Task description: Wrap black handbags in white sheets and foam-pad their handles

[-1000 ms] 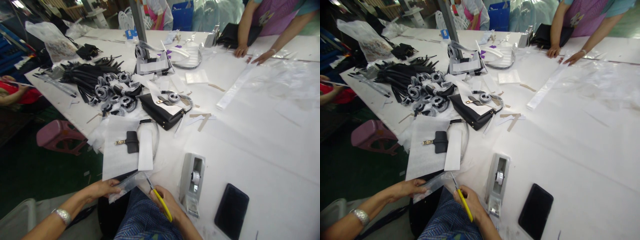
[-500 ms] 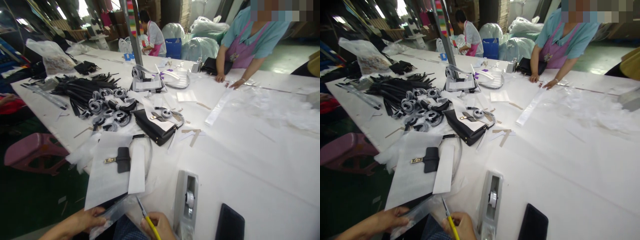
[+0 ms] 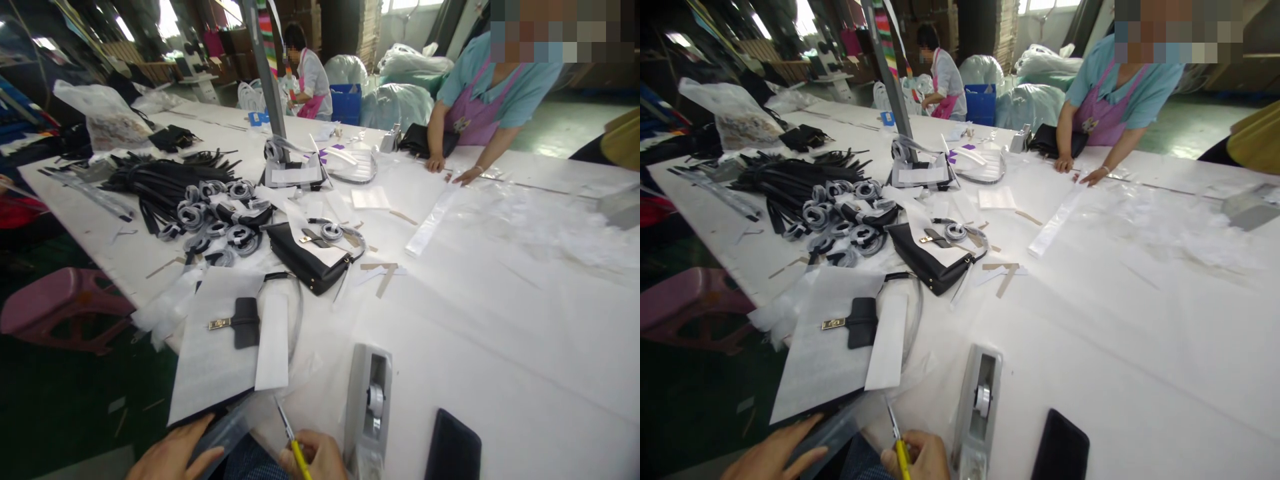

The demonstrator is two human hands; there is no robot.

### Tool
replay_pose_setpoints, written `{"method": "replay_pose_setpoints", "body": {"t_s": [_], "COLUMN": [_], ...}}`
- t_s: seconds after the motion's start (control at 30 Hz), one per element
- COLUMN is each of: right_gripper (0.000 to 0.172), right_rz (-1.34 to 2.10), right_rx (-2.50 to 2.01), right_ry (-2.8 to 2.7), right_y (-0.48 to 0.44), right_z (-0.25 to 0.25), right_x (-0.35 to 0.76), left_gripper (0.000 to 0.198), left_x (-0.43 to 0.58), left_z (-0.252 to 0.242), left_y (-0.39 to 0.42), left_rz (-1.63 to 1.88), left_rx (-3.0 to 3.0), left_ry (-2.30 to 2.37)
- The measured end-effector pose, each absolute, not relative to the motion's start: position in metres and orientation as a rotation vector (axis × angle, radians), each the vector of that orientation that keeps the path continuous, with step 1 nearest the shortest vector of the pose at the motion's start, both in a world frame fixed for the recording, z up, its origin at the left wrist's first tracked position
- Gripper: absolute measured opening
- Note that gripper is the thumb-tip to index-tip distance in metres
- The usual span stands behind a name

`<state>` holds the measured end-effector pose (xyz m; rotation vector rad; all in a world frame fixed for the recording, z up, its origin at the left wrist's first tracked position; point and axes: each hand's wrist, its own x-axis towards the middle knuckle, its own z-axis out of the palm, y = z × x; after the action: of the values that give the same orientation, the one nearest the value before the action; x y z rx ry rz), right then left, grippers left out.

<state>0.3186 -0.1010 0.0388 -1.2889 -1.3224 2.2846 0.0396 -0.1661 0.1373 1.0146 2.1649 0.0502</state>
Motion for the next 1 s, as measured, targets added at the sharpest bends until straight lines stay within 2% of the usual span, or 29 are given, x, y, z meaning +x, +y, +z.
{"method": "replay_pose_setpoints", "body": {"t_s": [0.13,0.37,0.63,0.83,1.0], "right_gripper": [0.055,0.051,0.040,0.053,0.059], "right_rz": [2.271,2.219,2.207,2.175,2.032], "right_rx": [-1.261,-1.270,-1.290,-1.306,-1.363], "right_ry": [-1.314,-1.353,-1.287,-1.330,-1.328], "right_y": [-0.105,-0.111,-0.109,-0.117,-0.138], "right_z": [0.036,0.031,0.047,0.051,0.043], "right_x": [0.320,0.329,0.330,0.340,0.351], "left_gripper": [0.058,0.046,0.041,0.037,0.044], "left_x": [0.088,0.121,0.122,0.137,0.146], "left_z": [0.134,0.105,0.097,0.070,0.048], "left_y": [-0.146,-0.102,-0.108,-0.128,-0.144], "left_rz": [0.259,0.353,0.414,0.535,0.622], "left_rx": [1.169,1.306,1.476,1.546,1.457], "left_ry": [2.092,2.099,2.131,2.112,2.121]}}
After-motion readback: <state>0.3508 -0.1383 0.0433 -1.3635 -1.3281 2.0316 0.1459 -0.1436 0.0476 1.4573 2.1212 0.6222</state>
